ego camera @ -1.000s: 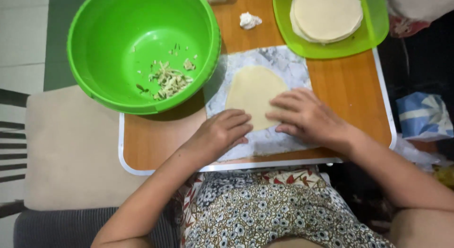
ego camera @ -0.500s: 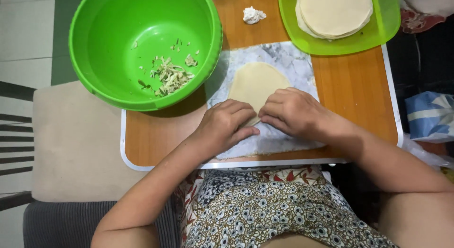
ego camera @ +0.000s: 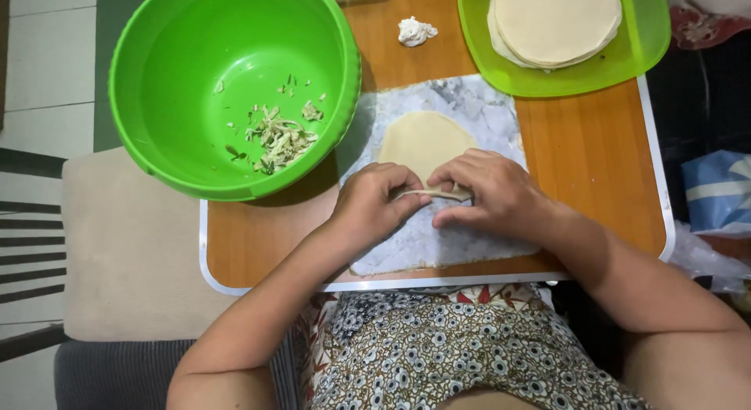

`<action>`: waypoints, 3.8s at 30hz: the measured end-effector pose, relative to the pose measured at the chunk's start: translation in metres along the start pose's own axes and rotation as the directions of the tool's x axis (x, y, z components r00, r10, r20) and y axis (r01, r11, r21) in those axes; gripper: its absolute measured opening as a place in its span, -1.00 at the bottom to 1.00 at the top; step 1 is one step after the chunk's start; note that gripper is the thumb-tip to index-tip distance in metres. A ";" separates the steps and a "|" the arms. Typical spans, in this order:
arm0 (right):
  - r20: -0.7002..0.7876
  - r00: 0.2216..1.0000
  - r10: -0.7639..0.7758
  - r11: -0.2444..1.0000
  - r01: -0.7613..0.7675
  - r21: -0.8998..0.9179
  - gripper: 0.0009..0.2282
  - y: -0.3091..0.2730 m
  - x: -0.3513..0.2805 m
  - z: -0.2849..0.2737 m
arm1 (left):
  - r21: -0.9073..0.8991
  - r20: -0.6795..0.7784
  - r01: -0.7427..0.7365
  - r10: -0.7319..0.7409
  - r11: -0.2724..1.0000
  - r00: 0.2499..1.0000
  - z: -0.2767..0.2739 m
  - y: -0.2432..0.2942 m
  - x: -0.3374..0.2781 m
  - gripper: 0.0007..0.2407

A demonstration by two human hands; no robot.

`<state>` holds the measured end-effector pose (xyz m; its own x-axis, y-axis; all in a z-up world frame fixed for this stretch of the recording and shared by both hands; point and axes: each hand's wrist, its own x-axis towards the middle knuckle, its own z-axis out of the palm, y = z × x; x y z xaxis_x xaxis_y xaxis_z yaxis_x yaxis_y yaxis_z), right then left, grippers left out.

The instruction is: Rolling and sealing spring rolls with vegetable filling.

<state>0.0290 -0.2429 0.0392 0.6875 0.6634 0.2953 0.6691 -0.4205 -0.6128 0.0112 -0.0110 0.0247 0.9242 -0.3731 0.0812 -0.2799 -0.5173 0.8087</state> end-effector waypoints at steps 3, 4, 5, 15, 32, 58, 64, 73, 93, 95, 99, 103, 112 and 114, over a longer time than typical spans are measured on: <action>-0.028 0.999 0.034 0.999 -0.034 -0.009 -0.74 0.002 -0.004 0.004 | 0.029 0.020 0.005 -0.006 1.000 1.000 -0.002 0.002 0.000 -0.82; -0.028 0.998 0.055 0.998 -0.055 0.003 -0.79 0.003 -0.005 0.004 | 0.024 0.010 -0.019 0.019 1.000 1.000 -0.002 0.002 -0.001 -0.83; -0.028 0.997 0.077 0.997 -0.077 0.015 -0.83 0.004 -0.005 0.005 | 0.020 -0.001 -0.044 0.045 0.999 0.999 -0.003 0.002 -0.002 -0.83; -0.008 1.000 -0.019 1.000 0.019 -0.004 -0.92 -0.001 -0.003 -0.002 | 0.047 -0.039 -0.124 0.126 0.991 0.991 -0.002 0.001 -0.008 -0.86; -0.057 0.997 -0.044 0.972 0.029 -0.234 -0.82 -0.013 -0.005 -0.003 | 0.089 -0.050 -0.155 0.159 0.984 0.986 0.000 0.000 -0.010 -0.85; -0.265 0.926 0.267 0.871 -0.350 -0.345 -0.81 0.033 -0.018 -0.020 | 0.248 -0.048 -0.426 0.451 0.870 0.891 0.008 -0.003 0.039 -0.67; -0.258 0.938 0.232 0.825 -0.330 -0.459 -0.80 0.010 -0.007 -0.009 | 0.423 0.041 -0.530 0.568 0.735 0.822 0.034 -0.019 0.096 -0.75; -0.266 0.879 0.396 0.892 -0.437 -0.115 -0.71 0.027 -0.009 -0.013 | 0.113 0.105 -0.424 0.414 0.899 0.904 0.015 -0.026 0.112 -0.89; -0.225 0.917 0.329 0.889 -0.381 -0.253 -0.77 0.023 -0.010 -0.010 | -0.018 0.107 -0.425 0.424 0.905 0.899 0.011 -0.030 0.114 -0.94; -0.191 0.946 0.263 0.942 -0.295 -0.163 -0.77 0.027 -0.015 -0.006 | -0.006 0.105 -0.382 0.380 0.924 0.919 0.009 -0.027 0.112 -0.93; 0.021 0.718 0.695 0.650 -0.641 0.408 -0.78 0.021 -0.013 -0.004 | -0.078 0.113 -0.317 0.324 0.945 0.939 0.009 -0.027 0.113 -0.92; 0.054 0.795 0.605 0.516 -0.443 0.733 -0.71 0.046 -0.021 0.011 | -0.089 0.148 -0.254 0.265 0.963 0.953 0.010 -0.028 0.117 -0.91; -0.036 0.731 0.681 0.641 -0.572 0.512 -0.67 0.023 -0.014 -0.006 | -0.087 0.196 -0.178 0.192 0.980 0.962 0.013 -0.029 0.127 -0.90; -0.054 0.710 0.702 0.656 -0.615 0.438 -0.70 0.017 -0.011 -0.012 | -0.104 0.182 -0.162 0.179 0.981 0.967 0.015 -0.027 0.125 -0.89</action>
<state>0.0361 -0.2650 0.0336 0.9731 0.1427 -0.1807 -0.1076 -0.4123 -0.9047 0.1310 -0.0548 0.0041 0.7961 -0.5937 0.1174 -0.3975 -0.3667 0.8412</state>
